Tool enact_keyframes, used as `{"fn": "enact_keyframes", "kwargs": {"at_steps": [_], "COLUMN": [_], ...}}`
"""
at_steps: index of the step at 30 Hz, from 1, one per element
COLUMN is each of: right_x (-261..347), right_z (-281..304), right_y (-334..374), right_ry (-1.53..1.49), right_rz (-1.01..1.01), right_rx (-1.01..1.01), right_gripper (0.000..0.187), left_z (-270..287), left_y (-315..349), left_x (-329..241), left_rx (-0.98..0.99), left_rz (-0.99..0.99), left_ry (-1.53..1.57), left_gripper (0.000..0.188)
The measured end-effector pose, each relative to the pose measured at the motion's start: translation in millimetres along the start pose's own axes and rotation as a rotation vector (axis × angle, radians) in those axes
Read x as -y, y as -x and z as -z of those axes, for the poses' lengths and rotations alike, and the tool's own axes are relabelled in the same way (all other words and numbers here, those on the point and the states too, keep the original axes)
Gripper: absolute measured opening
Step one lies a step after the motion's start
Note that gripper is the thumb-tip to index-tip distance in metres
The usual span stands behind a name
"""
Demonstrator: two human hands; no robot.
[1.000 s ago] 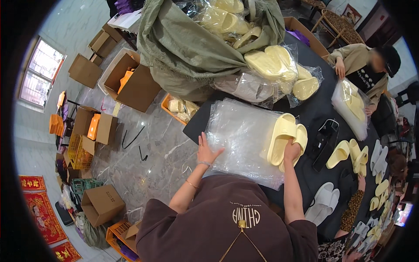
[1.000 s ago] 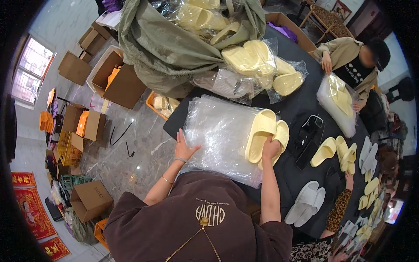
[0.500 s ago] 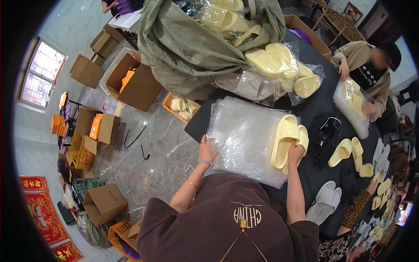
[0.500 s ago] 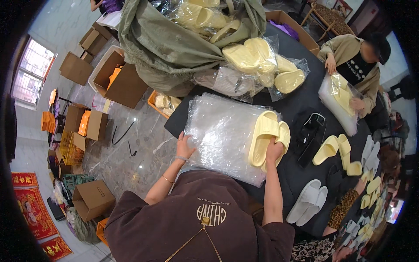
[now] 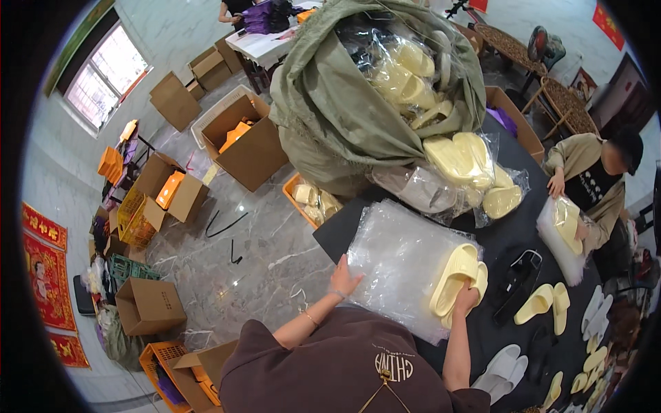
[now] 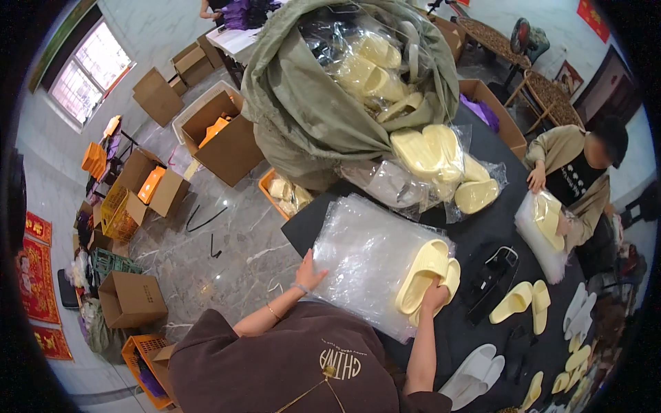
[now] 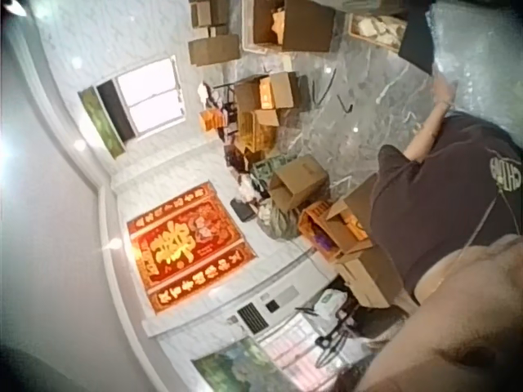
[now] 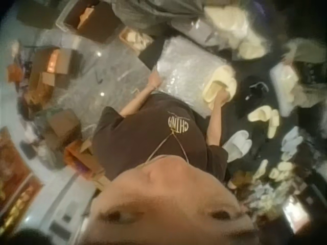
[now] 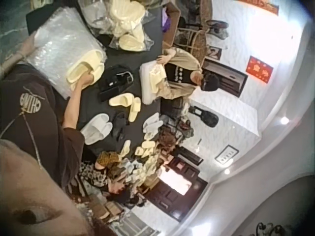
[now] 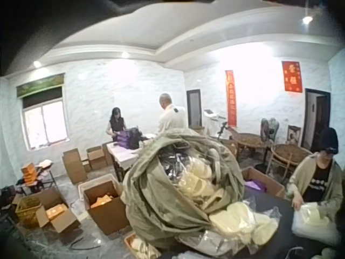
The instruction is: The person unpacks pairs of slippers from a large green sack and wraps them individually in bubble wrap. They handle black, white, and yellow slippers, placing the wrapped pairs on a table alongside other packaged items.
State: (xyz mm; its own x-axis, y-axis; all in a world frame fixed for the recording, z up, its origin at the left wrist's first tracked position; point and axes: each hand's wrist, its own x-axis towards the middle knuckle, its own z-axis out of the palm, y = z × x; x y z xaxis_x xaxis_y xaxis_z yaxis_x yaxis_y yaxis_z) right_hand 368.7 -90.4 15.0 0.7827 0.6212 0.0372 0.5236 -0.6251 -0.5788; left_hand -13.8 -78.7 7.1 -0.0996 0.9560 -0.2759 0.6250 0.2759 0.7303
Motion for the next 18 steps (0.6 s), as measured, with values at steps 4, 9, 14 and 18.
{"fn": "enact_keyframes", "kwargs": {"at_steps": [4, 9, 14, 18], "right_x": [0.6, 15.4, 59.1, 108.6], "right_z": [-3.2, 7.4, 21.4, 36.3], "right_y": [-1.6, 1.9, 24.8, 75.5], "right_ry": [-0.017, 0.008, -0.046, -0.001], "right_rz": [0.021, 0.054, 0.464, 0.71], "right_rx": [0.015, -0.005, -0.087, 0.175], "right_gripper": [0.052, 0.045, 0.027, 0.02], "left_z": [11.3, 14.7, 2.7, 8.6], "left_y": [5.6, -2.5, -2.1, 5.9], "left_x": [-8.2, -5.3, 10.4, -10.2], "left_rx": [0.07, -0.105, -0.026, 0.075], "left_rz": [-0.149, -0.057, 0.073, 0.267], "left_ry": [-0.221, -0.074, -0.297, -0.319], "left_gripper": [0.088, 0.09, 0.09, 0.092]}}
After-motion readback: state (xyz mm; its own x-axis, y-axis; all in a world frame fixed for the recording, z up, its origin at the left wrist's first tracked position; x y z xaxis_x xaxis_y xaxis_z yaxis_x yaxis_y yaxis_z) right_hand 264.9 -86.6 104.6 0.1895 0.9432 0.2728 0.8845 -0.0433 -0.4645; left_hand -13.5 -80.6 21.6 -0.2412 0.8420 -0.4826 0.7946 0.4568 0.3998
